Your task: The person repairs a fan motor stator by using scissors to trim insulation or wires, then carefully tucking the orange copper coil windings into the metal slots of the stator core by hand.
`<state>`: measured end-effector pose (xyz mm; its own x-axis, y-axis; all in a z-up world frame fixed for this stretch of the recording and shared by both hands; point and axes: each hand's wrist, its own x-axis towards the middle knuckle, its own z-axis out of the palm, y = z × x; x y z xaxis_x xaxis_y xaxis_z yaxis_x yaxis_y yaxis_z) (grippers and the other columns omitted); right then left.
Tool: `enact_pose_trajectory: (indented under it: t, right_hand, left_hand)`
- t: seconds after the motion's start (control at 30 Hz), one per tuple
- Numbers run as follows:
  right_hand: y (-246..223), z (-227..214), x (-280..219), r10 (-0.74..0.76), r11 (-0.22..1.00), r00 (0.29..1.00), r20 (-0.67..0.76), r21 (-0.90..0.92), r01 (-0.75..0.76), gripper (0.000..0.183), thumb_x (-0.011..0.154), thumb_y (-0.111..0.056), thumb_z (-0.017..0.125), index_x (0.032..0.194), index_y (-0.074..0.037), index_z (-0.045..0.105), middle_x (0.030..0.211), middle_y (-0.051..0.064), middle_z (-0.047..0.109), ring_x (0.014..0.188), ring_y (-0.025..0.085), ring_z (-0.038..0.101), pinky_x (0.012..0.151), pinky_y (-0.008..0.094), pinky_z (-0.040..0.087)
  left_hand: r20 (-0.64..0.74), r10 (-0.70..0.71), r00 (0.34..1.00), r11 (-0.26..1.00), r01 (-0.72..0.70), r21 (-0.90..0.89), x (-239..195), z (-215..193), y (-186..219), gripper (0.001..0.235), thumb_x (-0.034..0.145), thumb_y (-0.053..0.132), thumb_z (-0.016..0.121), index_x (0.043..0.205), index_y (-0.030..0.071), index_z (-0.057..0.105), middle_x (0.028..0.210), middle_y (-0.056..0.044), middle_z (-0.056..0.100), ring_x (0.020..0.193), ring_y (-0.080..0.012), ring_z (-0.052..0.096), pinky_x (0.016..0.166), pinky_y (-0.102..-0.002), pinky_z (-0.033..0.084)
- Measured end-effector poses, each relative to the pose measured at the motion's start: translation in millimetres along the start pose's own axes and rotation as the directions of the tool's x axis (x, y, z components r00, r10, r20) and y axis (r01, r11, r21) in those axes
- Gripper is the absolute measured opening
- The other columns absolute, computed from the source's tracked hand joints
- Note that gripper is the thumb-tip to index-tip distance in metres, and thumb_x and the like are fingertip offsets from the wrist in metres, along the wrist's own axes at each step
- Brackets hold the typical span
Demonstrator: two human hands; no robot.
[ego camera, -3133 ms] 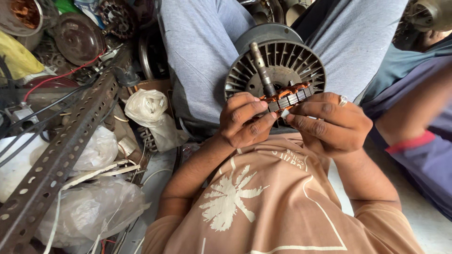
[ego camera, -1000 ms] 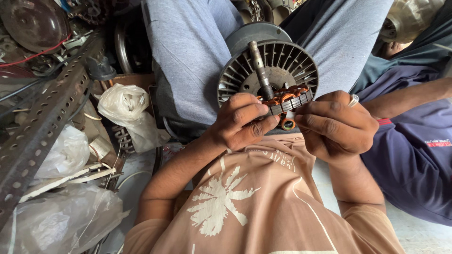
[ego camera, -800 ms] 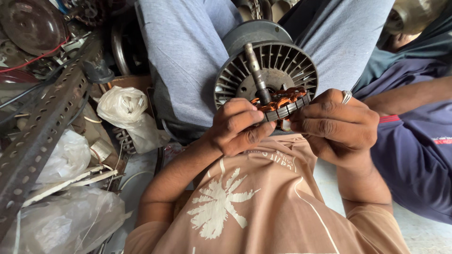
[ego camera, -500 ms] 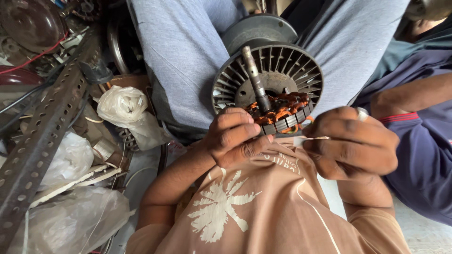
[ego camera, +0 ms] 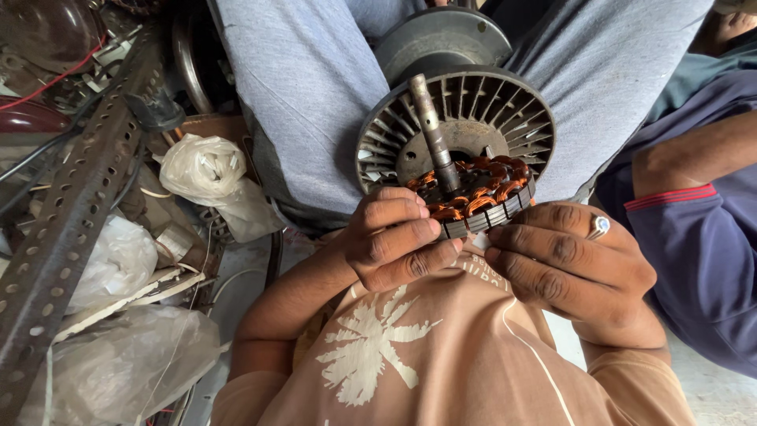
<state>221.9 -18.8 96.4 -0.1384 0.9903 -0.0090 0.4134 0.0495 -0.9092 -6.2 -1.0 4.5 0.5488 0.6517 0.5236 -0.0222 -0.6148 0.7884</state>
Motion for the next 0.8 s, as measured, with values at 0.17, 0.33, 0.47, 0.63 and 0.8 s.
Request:
enact_pose_trajectory:
  t: [0.17,0.33,0.47,0.63,0.8]
  right_hand:
    - [2,-1,-2,-0.005,1.000,1.000,0.008,0.003,0.004,0.011,0.082,-0.009,0.076,0.084,0.001,0.074,0.084,0.014,0.071,0.080,0.028,0.073,0.075,0.038,0.061]
    - [10,1,1,-0.133,0.991,0.991,-0.002,0.023,0.133,0.008,0.080,-0.002,0.074,0.085,0.004,0.073,0.083,0.016,0.071,0.077,0.028,0.073,0.073,0.038,0.061]
    - [6,3,3,-0.091,0.995,0.996,-0.004,0.039,0.091,0.007,0.079,0.002,0.073,0.085,0.004,0.072,0.084,0.017,0.071,0.078,0.028,0.073,0.073,0.037,0.061]
    - [3,5,-5,-0.002,0.997,0.995,-0.097,0.077,0.009,0.011,0.074,0.003,0.075,0.082,0.006,0.068,0.079,0.019,0.068,0.075,0.028,0.071,0.070,0.038,0.060]
    - [38,20,-23,-0.254,0.962,0.916,-0.311,0.016,0.272,0.007,0.075,0.011,0.073,0.079,0.008,0.068,0.069,0.015,0.066,0.063,0.024,0.069,0.061,0.034,0.060]
  left_hand:
    - [-0.021,0.005,1.000,1.000,-0.005,0.002,-1,0,0,0.031,0.092,0.011,0.089,0.118,0.005,0.072,0.117,-0.005,0.050,0.106,-0.0214,0.051,0.082,-0.033,0.057]
    - [-0.011,0.008,1.000,1.000,-0.009,-0.027,-2,0,-2,0.032,0.092,0.009,0.089,0.119,0.005,0.073,0.119,-0.005,0.051,0.107,-0.0218,0.051,0.085,-0.034,0.059]
    - [-0.010,0.005,1.000,0.999,-0.006,-0.033,-4,2,-1,0.034,0.092,0.009,0.090,0.120,0.006,0.073,0.120,-0.005,0.051,0.108,-0.0224,0.051,0.085,-0.034,0.058]
    - [-0.020,0.014,1.000,1.000,-0.014,-0.009,-1,1,-3,0.035,0.091,0.008,0.092,0.120,0.007,0.073,0.120,-0.005,0.051,0.108,-0.0228,0.052,0.086,-0.034,0.059]
    - [-0.047,0.025,0.999,1.000,-0.025,-0.001,-1,4,-4,0.034,0.090,0.009,0.092,0.119,0.006,0.073,0.119,-0.005,0.052,0.108,-0.0229,0.053,0.086,-0.034,0.060]
